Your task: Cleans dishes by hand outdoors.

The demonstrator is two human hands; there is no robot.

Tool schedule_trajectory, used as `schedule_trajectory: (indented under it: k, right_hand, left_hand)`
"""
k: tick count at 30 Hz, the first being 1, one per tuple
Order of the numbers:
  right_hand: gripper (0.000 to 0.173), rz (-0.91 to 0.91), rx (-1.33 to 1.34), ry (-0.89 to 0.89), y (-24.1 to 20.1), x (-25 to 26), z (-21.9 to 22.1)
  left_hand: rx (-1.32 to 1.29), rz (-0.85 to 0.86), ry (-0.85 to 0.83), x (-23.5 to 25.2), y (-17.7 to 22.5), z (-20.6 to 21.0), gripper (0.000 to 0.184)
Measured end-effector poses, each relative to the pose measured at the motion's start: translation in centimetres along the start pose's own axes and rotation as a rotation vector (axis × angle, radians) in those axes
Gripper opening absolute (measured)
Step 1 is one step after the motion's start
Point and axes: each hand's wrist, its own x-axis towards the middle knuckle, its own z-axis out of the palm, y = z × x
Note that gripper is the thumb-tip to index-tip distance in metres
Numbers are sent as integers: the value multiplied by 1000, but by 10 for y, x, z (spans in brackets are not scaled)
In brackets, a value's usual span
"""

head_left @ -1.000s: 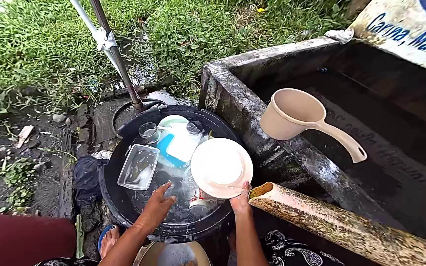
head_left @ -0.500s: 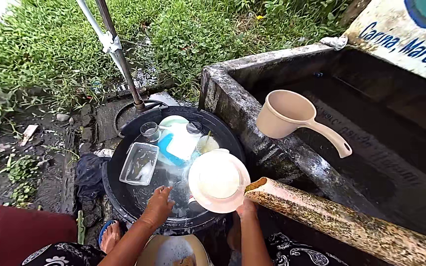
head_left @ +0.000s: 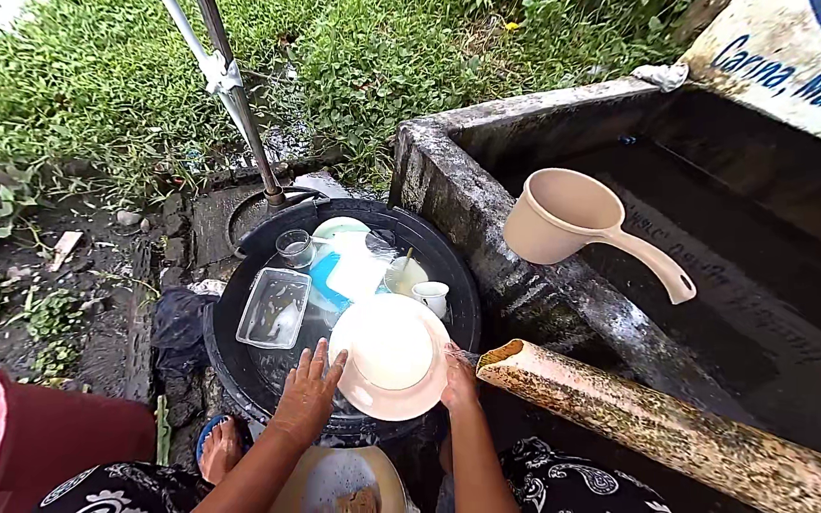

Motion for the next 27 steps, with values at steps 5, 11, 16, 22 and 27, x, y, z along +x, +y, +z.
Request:
schedule_trajectory:
  k: [5,11,16,22,27]
  right_hand:
    - [38,23,-49,-105,-5,-3,0]
    - [39,22,-135,-140,-10,7,7]
    - [34,137,242,-35,-5,22,14]
    - [48,61,133,-22,-2,27,13]
    - [50,139,-161,-290,-6,17,-1]
  left_hand:
    - [201,389,426,6,-12,36,86]
    - [176,730,797,19,-17,40,50]
    - [-147,566,791,9,-9,17,42]
    - [-750,5,564,3,4,-14,37]
    - [-1031,-146,371,17,2,-6,36]
